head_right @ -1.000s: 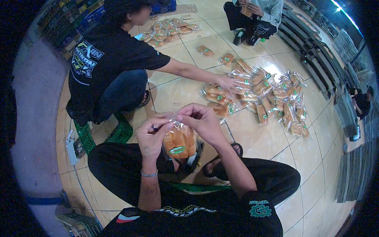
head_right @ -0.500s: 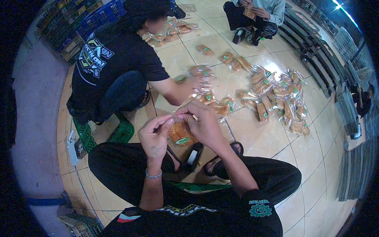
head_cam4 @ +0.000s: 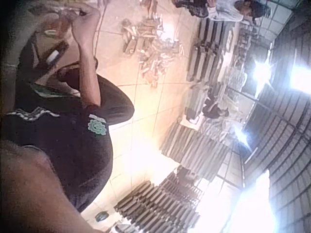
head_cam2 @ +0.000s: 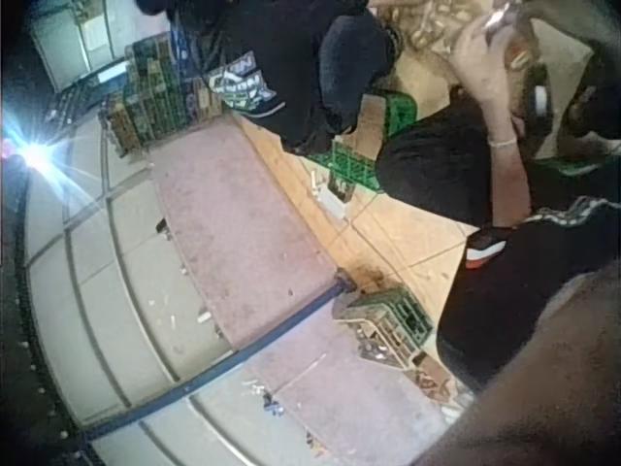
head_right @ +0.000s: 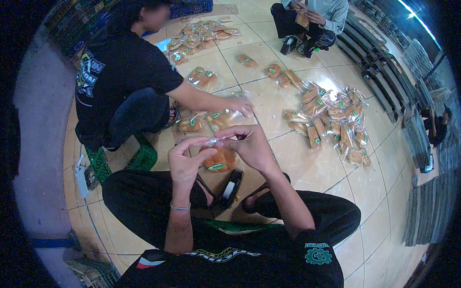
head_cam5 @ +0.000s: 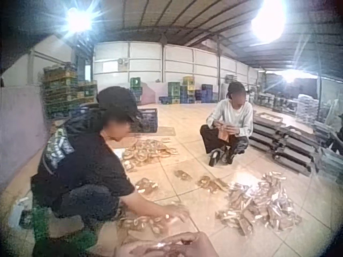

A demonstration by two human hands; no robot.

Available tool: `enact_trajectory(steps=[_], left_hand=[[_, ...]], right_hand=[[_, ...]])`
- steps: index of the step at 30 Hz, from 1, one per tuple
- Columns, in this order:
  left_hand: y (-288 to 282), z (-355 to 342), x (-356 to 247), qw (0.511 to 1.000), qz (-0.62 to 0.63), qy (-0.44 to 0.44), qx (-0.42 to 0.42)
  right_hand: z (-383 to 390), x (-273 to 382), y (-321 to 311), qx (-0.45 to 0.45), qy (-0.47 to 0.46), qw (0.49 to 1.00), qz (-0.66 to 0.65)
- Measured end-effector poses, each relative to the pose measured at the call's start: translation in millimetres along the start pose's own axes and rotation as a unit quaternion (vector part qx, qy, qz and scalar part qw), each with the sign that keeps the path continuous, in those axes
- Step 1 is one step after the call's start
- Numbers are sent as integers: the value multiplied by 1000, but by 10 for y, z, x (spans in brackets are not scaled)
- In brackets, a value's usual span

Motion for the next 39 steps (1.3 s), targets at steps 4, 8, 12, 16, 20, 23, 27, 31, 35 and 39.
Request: enact_trajectory(steps=[4,8,12,16,20,23,27,31,35,39], left_hand=[[136,46,-105,994,-21,-33,-99],[140,57,-169,981,-136,36,-131],[121,45,-231,940,-317,73,-100],[-5,40,64,967,-252,-8,-31],[-44,-9,536,909,302,-259,123],[94,0,538,861,368,-343,75],[63,17,624,858,355,-370,10],[-23,-14,424,899,343,-269,-33],[-37,-39,376,949,196,-235,83],[5,-31,125,973,140,-107,152]], right_hand=[[-76,15,18,-30,-179,959,216],[-121,90,96,25,-350,832,430],[-172,89,79,59,-349,788,503],[-226,54,-49,131,-280,840,446],[-337,-100,-171,203,-119,953,191],[-364,-463,-235,139,117,983,0],[-228,-355,28,47,12,996,79],[-36,-55,104,118,-259,925,253],[-28,-96,-51,106,-203,933,277],[-29,-80,-148,94,-183,949,240]])
Point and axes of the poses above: each hand's wrist, its own z-axis away from the middle knuckle, its own y-axis out of the palm, x = y × z, the point moved 2 cm from there along -z, towards the middle knuckle, and after that the axes turned 5 degrees about -y, right-handed, at the moved point
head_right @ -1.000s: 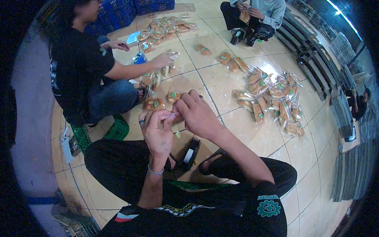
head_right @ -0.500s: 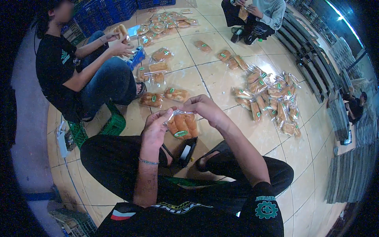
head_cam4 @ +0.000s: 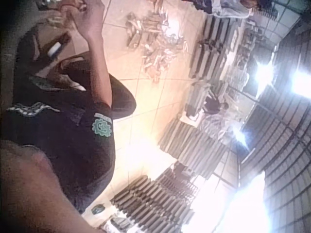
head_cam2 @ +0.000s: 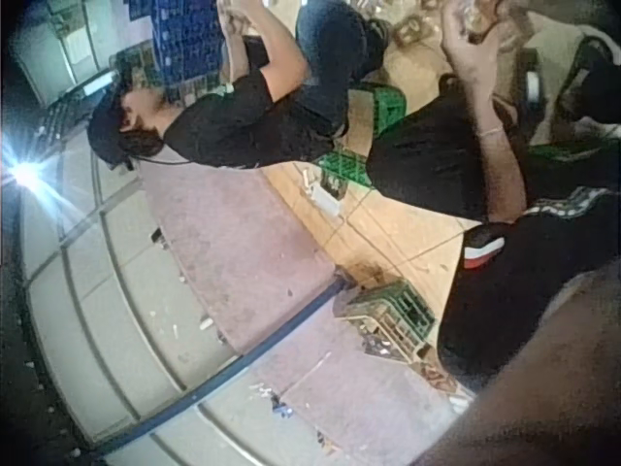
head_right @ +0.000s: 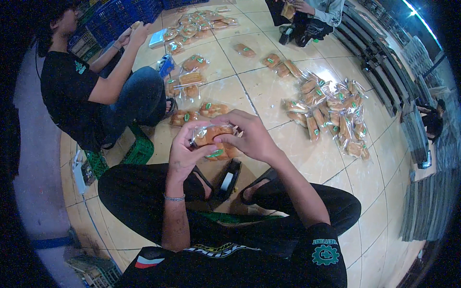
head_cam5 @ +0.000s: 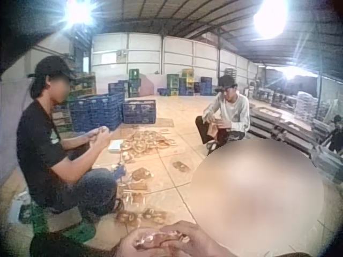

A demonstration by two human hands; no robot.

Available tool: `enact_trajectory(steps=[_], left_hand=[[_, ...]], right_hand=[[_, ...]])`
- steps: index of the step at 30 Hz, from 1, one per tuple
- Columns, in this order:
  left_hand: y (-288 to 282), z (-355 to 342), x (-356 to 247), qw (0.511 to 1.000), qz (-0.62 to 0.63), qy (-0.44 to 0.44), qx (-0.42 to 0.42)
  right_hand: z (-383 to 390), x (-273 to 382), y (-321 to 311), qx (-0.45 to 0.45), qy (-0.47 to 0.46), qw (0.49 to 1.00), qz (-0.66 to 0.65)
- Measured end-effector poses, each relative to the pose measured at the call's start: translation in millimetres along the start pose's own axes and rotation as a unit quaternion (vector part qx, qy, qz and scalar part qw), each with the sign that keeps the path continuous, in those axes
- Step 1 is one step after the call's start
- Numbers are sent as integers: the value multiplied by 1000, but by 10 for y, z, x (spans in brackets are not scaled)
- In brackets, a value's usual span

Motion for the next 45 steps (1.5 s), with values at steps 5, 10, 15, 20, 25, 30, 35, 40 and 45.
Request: enact_trajectory(steps=[5,10,15,20,25,30,35,40,45], left_hand=[[-99,10,83,992,81,-36,-95],[-66,-102,225,986,99,-22,-130],[-90,-62,231,982,94,-23,-164],[-76,-81,275,979,112,-38,-164],[-116,-94,277,978,108,-42,-174],[-129,-109,283,977,104,-54,-178],[-116,-114,335,974,134,-78,-162],[-296,-57,325,971,102,-136,-171],[-222,-129,292,986,67,-129,-83]], right_hand=[[289,-878,308,-183,222,909,-302],[1725,-2233,1215,103,533,830,-128],[1703,-1833,1750,-71,529,797,-283],[1667,-1707,1921,-160,371,906,-124],[1431,-1520,1712,-116,150,977,95],[1326,-2283,1678,-240,389,878,-142],[1122,-2599,1552,-93,347,933,-33],[241,-1532,726,-119,231,933,-249],[-206,-419,186,-62,133,924,-353]])
Point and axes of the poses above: each hand's wrist, its own z-axis away from the middle knuckle, its own y-axis out of the palm, x = y × z, the point moved 2 cm from there along -z, towards the middle knuckle, and after that the axes turned 5 degrees about -y, right-handed, at the moved point
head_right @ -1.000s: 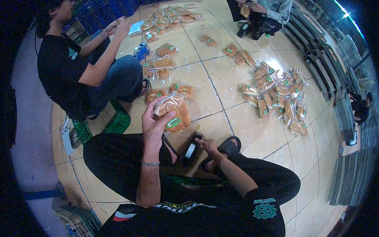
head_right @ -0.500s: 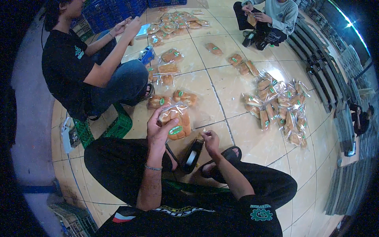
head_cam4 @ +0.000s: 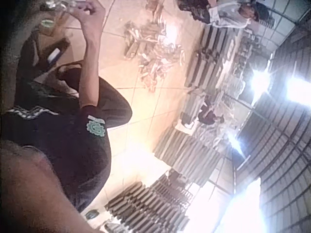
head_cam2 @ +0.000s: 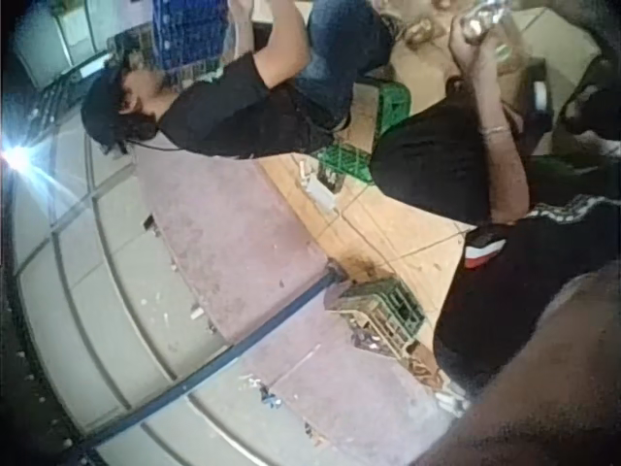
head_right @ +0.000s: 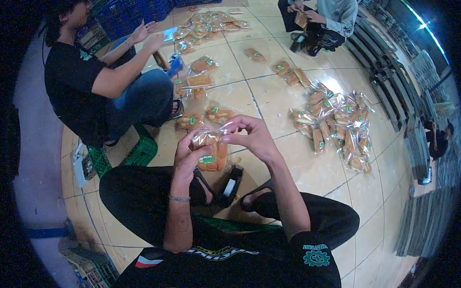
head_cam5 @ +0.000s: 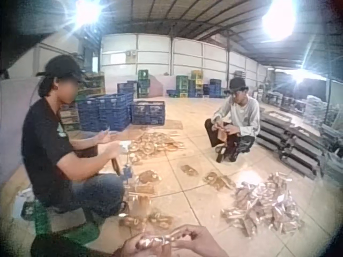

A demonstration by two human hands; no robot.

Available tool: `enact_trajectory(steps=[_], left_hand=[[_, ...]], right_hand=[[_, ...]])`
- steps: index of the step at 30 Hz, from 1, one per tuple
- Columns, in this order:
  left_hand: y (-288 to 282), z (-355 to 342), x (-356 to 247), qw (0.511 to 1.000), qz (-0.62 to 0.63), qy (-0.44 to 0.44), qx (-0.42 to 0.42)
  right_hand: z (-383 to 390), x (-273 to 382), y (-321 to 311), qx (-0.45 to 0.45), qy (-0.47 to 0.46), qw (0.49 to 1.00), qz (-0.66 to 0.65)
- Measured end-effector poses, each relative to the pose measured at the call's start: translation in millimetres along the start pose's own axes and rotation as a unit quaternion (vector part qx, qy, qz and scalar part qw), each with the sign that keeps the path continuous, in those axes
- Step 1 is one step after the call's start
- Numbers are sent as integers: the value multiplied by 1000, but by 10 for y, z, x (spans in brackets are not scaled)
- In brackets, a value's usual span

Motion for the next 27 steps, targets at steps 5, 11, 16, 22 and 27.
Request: enact_trajectory(steps=[5,11,16,22,27], left_hand=[[89,75,-20,997,18,-15,72],[91,191,-248,974,-166,143,58],[77,322,-504,907,-291,299,-51],[165,361,-501,908,-303,273,101],[-6,329,-394,912,-323,250,34]], right_hand=[[34,153,122,7,-93,963,252],[111,15,69,-11,54,996,68],[139,169,253,-6,28,990,141],[132,145,41,34,66,971,227],[201,338,165,208,-26,936,284]])
Point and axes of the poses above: each hand's wrist, its own z-axis away from the middle knuckle, its own y-axis out of the palm, x = y × z, the point moved 2 cm from there along -z, towards the middle knuckle, and after that the axes turned 5 degrees about -y, right-handed, at the moved point
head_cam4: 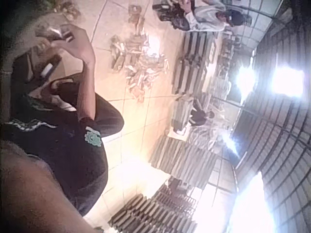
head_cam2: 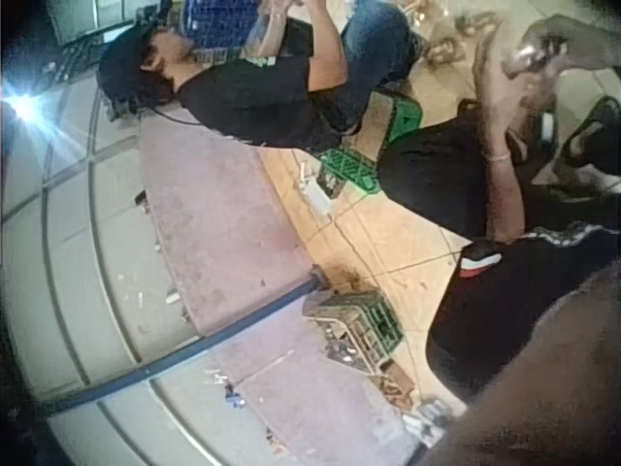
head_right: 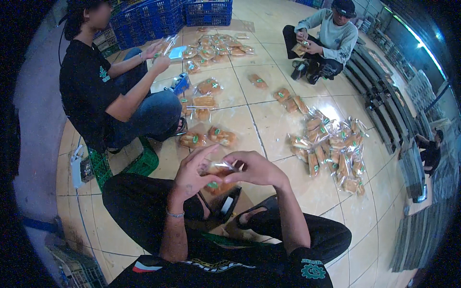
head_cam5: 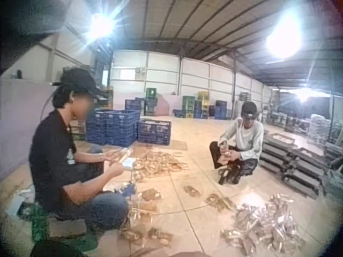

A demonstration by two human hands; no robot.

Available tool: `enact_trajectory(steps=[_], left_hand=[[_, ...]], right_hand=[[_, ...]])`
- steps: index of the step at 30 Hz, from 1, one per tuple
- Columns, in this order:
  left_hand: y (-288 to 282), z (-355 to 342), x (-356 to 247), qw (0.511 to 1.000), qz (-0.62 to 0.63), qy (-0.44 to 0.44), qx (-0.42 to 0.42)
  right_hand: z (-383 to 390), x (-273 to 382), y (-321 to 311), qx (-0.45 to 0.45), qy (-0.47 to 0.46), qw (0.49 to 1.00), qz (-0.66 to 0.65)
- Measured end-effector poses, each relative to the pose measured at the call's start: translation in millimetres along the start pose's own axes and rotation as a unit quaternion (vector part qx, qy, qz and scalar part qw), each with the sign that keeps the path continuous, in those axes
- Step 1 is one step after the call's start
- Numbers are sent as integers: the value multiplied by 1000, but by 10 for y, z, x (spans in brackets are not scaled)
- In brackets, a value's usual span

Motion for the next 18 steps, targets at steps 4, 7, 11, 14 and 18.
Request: enact_trajectory(steps=[4,7,11,14,18], left_hand=[[35,6,22,1000,10,9,6],[45,-37,139,975,172,-106,-94],[155,-92,338,954,229,-140,-134],[2,-15,325,952,207,-176,-138],[454,-163,348,960,193,-187,-74]], right_hand=[[-139,-440,-19,347,115,931,14],[-208,-820,-409,283,100,950,81],[-348,-1166,-880,-319,105,919,-207],[-590,-1102,-708,-292,112,944,-104],[-49,-1633,-801,-152,182,968,89]])
Point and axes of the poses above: each hand's wrist, its own z-axis away from the middle knuckle, its own y-axis out of the palm, x = y × z, the point moved 2 cm from there along -z, towards the middle knuckle, and after that the axes turned 5 degrees about -y, right-handed, at the moved point
